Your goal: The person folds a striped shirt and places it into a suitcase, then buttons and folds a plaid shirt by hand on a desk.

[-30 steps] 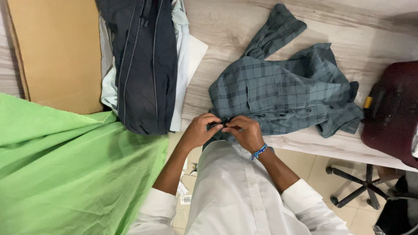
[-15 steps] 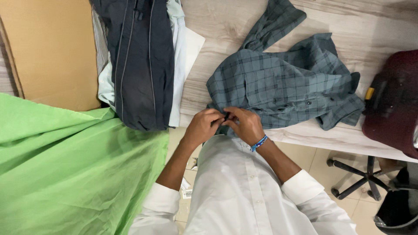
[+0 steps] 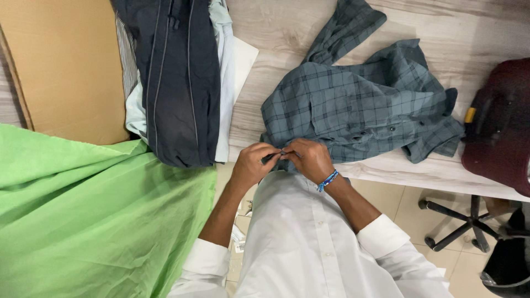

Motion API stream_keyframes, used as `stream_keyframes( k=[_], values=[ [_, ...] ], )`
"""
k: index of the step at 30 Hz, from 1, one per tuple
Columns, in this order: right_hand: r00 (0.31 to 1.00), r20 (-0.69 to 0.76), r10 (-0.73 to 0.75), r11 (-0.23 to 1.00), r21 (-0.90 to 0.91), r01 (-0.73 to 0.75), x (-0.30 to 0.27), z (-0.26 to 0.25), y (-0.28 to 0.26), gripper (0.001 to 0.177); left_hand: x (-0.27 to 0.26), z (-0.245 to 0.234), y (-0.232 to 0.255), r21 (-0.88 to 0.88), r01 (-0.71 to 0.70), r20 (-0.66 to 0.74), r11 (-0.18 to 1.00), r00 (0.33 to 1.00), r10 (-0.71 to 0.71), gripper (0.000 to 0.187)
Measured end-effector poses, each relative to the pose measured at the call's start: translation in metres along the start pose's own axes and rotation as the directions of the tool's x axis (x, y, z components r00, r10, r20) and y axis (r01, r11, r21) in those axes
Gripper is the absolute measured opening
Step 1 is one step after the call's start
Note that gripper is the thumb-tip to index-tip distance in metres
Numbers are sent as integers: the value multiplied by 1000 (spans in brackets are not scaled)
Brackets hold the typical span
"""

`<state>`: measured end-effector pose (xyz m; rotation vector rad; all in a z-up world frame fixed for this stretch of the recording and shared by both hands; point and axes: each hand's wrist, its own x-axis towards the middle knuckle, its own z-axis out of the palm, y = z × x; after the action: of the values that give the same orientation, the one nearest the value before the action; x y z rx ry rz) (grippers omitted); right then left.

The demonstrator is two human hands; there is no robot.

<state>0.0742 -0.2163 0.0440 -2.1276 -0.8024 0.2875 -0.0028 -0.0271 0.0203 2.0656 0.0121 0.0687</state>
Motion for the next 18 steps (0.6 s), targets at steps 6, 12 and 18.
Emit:
stream_keyframes(
  k=[6,12,18],
  values=[
    [992,7,-129,992,16,129,-1,-4,1,13,2,-1,1,-50,8,-25,999,1000,-9,13],
    [972,-25,-233,972,-27,232,-3,-9,3,17,3,1,11,-157,170,9,973,985,-171,15],
    [959,2,-283,958,-42,283,-1,-14,7,20,6,6,19,-172,74,-98,982,991,-92,16]
  ],
)
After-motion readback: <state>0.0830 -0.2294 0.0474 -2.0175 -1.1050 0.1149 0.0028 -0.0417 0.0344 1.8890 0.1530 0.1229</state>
